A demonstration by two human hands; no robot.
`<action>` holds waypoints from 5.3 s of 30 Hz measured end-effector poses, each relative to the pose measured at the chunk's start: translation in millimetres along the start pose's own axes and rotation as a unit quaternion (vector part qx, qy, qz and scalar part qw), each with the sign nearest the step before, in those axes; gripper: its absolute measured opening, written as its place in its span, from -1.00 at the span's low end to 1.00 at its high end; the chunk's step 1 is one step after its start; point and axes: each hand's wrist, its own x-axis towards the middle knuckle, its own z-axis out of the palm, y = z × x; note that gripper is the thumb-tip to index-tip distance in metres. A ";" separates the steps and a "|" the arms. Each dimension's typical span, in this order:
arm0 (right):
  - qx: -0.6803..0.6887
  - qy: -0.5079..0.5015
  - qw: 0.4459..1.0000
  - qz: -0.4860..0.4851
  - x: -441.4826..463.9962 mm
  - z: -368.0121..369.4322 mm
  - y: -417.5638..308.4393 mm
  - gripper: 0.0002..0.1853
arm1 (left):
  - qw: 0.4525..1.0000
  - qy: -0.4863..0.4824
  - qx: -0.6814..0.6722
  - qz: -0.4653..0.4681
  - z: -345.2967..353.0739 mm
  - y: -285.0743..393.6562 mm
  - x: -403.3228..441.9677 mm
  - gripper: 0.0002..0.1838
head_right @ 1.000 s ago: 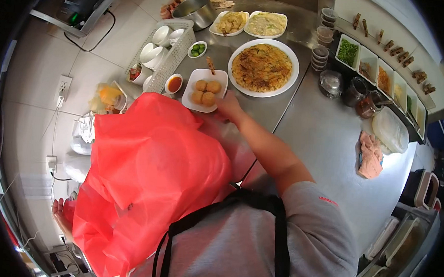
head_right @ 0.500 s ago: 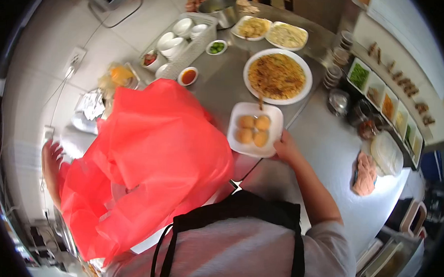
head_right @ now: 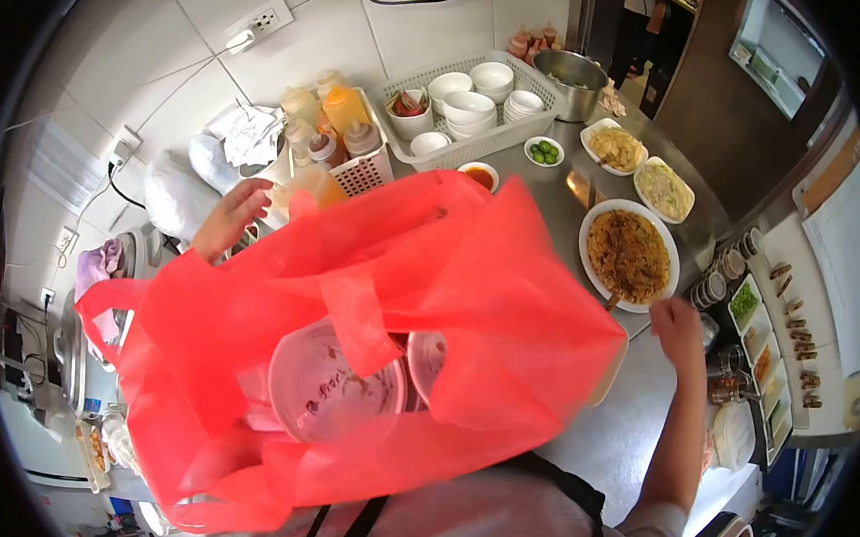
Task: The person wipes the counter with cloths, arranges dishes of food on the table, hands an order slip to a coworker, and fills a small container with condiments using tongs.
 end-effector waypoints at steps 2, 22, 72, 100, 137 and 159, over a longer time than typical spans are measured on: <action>-0.014 -0.012 0.997 -0.080 50.1 15.8 -52.4 -0.76 | 0.997 0.034 -0.067 0.010 12.1 -2.9 -17.3 -0.60; -0.272 -0.100 0.955 -0.060 387.1 205.4 -146.0 -0.60 | 0.930 0.257 -0.248 -0.088 84.7 -75.9 -120.2 -0.45; -0.457 0.115 0.842 0.264 -197.4 -68.7 227.7 -0.34 | 0.567 -0.571 -0.538 -0.251 553.2 103.0 -234.4 -0.33; -0.391 0.159 0.850 0.315 -181.2 -232.9 328.9 -0.72 | 0.555 -0.592 -0.535 -0.237 551.6 105.2 -232.6 -0.32; -0.545 -0.069 0.820 0.162 -219.0 -134.7 180.8 -0.88 | 0.573 -0.583 -0.548 -0.179 550.7 108.1 -238.9 -0.39; -0.434 0.093 0.889 0.115 -281.1 -181.0 120.9 -0.84 | 0.608 -0.598 -0.501 -0.147 646.2 278.6 -236.2 -0.33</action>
